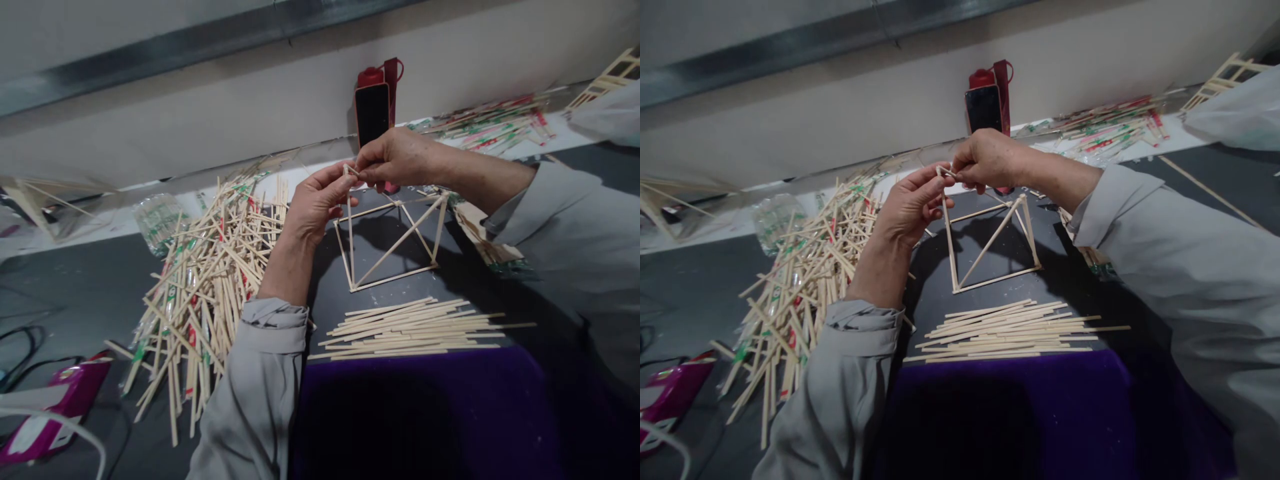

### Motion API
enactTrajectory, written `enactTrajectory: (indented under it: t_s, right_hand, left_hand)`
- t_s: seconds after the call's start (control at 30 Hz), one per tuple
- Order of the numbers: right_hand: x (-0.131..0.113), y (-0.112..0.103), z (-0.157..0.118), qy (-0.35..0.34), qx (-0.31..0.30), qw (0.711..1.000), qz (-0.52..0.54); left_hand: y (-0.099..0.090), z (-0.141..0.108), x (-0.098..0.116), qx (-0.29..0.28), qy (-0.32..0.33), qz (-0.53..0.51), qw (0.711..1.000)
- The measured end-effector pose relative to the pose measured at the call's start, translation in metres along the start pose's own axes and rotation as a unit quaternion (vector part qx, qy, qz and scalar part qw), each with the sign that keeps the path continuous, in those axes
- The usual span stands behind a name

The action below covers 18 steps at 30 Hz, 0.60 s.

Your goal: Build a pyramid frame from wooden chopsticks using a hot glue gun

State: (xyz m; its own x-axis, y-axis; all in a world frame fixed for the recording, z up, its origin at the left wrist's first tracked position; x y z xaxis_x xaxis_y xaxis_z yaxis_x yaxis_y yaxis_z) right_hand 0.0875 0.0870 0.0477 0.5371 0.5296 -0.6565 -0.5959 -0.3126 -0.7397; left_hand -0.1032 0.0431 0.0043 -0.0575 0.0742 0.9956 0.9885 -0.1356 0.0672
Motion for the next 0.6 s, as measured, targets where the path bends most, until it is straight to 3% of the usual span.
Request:
enactTrajectory:
  t_s: [0.6]
  right_hand:
    - [0.0000,0.0013,-0.0004,-0.003,0.003,1.000,-0.002]
  left_hand:
    - [-0.0005,0.0008,-0.0004,0.008,0.002,0.023,1.000]
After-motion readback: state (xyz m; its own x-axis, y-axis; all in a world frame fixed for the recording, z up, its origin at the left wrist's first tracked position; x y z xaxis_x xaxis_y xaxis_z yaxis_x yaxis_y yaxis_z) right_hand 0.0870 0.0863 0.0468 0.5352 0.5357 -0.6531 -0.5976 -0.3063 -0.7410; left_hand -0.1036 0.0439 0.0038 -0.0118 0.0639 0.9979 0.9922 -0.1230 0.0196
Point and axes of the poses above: each hand's wrist, its own z-axis towards the middle knuckle, its own y-axis out of the palm, x = y × z, the point moved 1 cm from there along z, towards the middle knuckle, and after that the axes turned 6 degrees about -y, right-handed, at the moved point
